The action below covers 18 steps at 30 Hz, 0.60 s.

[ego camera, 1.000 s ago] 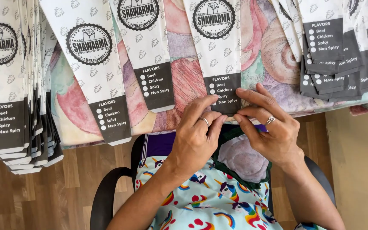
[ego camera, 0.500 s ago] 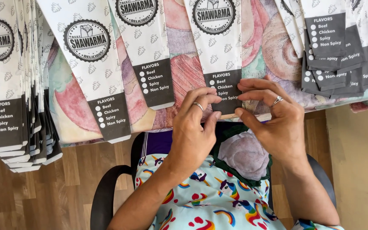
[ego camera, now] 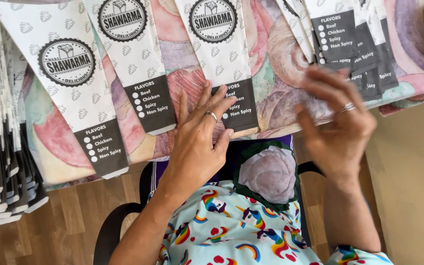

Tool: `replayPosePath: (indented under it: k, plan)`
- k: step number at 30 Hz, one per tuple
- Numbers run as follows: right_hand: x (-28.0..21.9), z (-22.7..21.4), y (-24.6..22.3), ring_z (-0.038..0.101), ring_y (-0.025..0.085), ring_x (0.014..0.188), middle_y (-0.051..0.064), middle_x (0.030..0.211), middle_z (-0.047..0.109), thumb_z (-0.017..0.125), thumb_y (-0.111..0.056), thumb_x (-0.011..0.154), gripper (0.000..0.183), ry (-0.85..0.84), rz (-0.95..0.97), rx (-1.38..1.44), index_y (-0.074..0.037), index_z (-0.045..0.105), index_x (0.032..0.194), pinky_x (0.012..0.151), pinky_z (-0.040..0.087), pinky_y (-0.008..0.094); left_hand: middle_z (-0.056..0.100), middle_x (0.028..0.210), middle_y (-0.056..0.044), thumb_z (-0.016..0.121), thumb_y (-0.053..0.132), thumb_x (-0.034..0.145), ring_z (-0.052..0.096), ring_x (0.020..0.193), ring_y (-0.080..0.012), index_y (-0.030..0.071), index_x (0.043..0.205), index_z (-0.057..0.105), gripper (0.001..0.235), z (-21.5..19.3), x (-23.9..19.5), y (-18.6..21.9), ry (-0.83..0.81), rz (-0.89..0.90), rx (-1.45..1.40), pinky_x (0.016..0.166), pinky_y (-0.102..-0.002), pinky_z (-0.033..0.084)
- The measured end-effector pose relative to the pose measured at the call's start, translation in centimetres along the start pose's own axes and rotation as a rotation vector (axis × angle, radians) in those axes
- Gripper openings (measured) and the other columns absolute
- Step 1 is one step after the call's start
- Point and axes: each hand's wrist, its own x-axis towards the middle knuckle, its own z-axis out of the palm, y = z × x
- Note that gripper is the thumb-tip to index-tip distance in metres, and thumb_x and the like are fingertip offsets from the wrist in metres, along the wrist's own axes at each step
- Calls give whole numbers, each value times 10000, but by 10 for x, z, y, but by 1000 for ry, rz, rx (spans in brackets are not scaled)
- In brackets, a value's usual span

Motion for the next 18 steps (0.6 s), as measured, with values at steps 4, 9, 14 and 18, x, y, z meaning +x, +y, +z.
replayPosePath:
  k: [4,9,14,18]
  plan:
    - [3,-19,27,483,468,1511,226,1515,605,737,-122,1136,308,-13,-9,-341,-18,642,1410,1301,168,682,511,1553,-168,687,-5,873,340,1536,-354,54,1387,569,530,21,16,9,-32,5,-12,1279,-620,94]
    - [6,-28,47,445,488,1507,251,1509,609,723,14,996,472,-41,32,-337,1,610,1454,1269,193,685,537,1516,-205,751,46,865,349,1519,-360,11,1356,602,514,50,36,21,-34,66,8,1282,-626,93]
    - [6,-31,59,489,510,1478,281,1489,618,711,14,992,442,-11,15,-335,42,622,1424,1262,180,684,531,1524,-195,714,72,898,348,1520,-367,13,1370,601,489,67,45,28,-12,81,42,1289,-625,130]
    - [-3,-25,61,478,414,1486,186,1511,578,744,-34,1071,331,75,-87,-320,-33,637,1384,1290,192,715,527,1532,-195,705,63,903,357,1522,-363,28,1397,575,513,71,48,30,-10,70,29,1293,-620,143]
